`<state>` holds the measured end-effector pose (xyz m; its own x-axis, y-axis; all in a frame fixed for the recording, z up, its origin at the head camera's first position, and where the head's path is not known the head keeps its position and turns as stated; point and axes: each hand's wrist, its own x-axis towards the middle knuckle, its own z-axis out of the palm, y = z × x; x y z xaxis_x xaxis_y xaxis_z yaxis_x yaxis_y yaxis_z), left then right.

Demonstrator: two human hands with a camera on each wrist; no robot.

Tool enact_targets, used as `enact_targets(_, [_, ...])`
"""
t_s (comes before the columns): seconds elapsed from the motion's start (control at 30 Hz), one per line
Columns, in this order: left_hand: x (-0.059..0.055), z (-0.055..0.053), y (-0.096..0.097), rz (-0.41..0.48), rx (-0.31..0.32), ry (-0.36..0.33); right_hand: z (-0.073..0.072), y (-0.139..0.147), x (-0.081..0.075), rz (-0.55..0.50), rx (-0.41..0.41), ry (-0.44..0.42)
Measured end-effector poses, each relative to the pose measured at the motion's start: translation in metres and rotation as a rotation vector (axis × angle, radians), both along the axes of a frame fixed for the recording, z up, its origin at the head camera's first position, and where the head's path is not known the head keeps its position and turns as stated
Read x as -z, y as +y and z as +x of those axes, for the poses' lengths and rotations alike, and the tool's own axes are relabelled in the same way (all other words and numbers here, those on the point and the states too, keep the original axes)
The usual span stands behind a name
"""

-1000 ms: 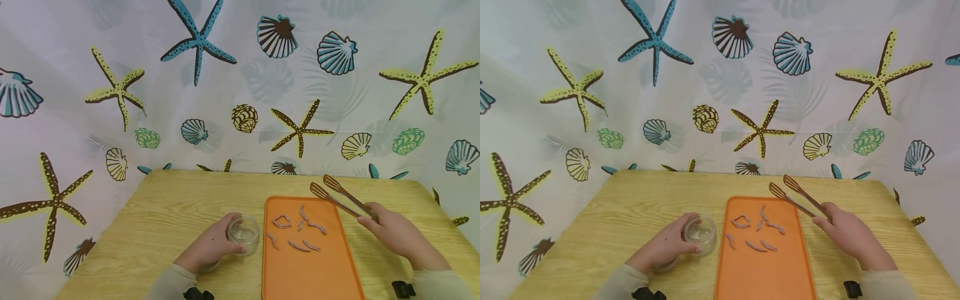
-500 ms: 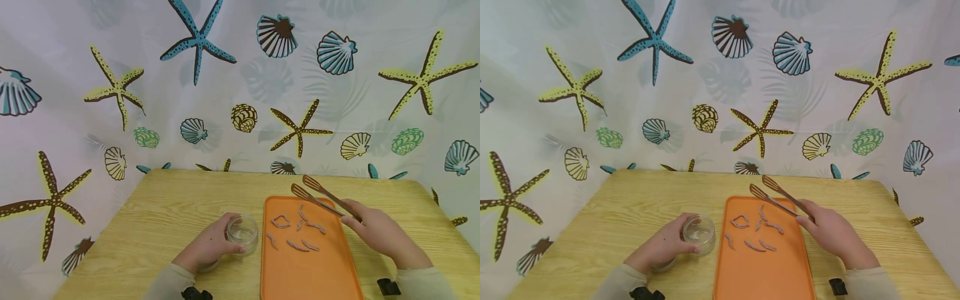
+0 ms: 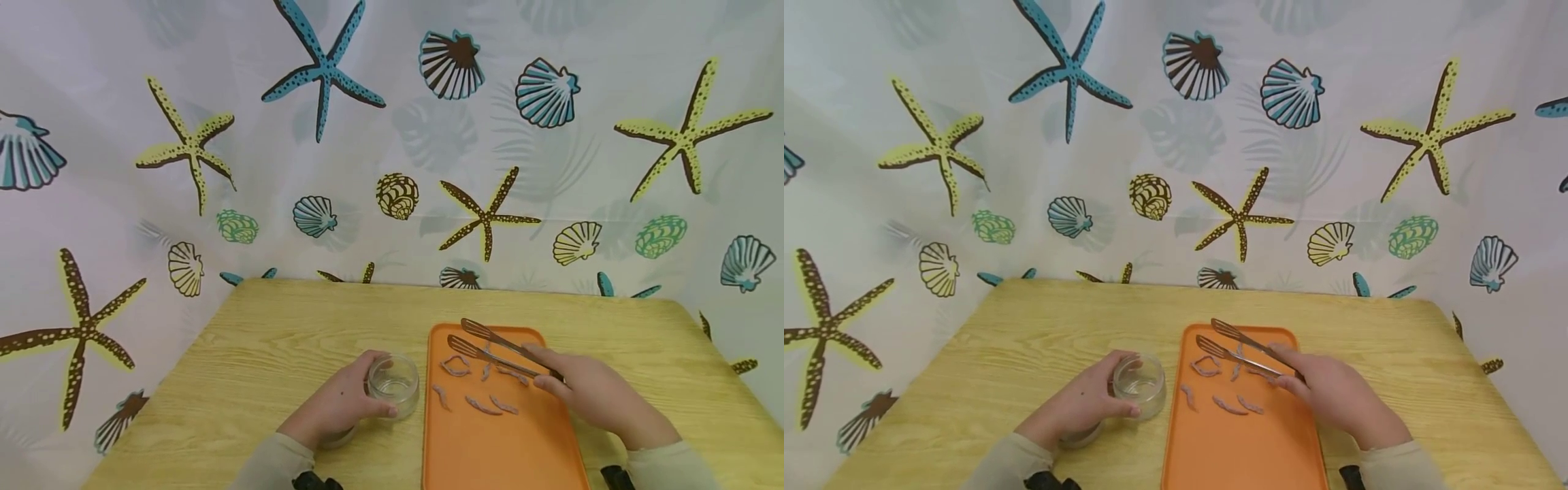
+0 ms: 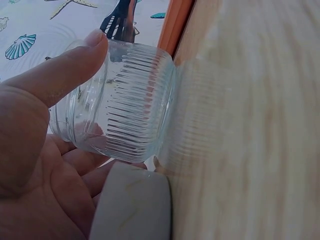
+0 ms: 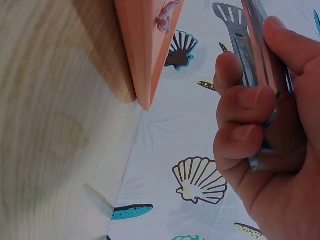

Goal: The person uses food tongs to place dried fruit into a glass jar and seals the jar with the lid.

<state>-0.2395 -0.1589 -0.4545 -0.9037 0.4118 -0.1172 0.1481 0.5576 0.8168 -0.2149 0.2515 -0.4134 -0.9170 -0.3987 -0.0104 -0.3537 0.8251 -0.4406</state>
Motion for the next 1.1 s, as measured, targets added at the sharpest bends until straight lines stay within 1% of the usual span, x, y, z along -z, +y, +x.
enact_targets(0.1, [0.001, 0.000, 0.000, -0.014, 0.000, 0.010, 0.000, -0.001, 0.004, 0.002, -0.023, 0.011])
enact_targets(0.23, [0.001, 0.000, -0.001, -0.020, 0.003, 0.014, -0.001, -0.001, 0.009, 0.017, -0.032, 0.017])
enact_targets(0.47, [-0.001, 0.002, 0.000, -0.005, 0.010, 0.032, -0.001, -0.002, 0.010, 0.049, -0.033, 0.047])
enact_targets(0.57, [-0.001, 0.002, 0.000, 0.003, 0.012, 0.023, -0.001, -0.001, 0.011, 0.057, -0.037, 0.044])
enact_targets(0.77, [0.001, 0.000, 0.000, 0.000, 0.013, 0.008, -0.002, -0.002, 0.014, 0.085, -0.053, 0.098])
enact_targets(0.93, [0.001, 0.000, 0.001, -0.015, 0.001, 0.011, -0.001, -0.003, 0.015, 0.099, -0.059, 0.108])
enact_targets(1.1, [0.002, 0.000, -0.001, -0.017, -0.006, 0.004, -0.002, -0.004, 0.016, 0.108, -0.047, 0.108])
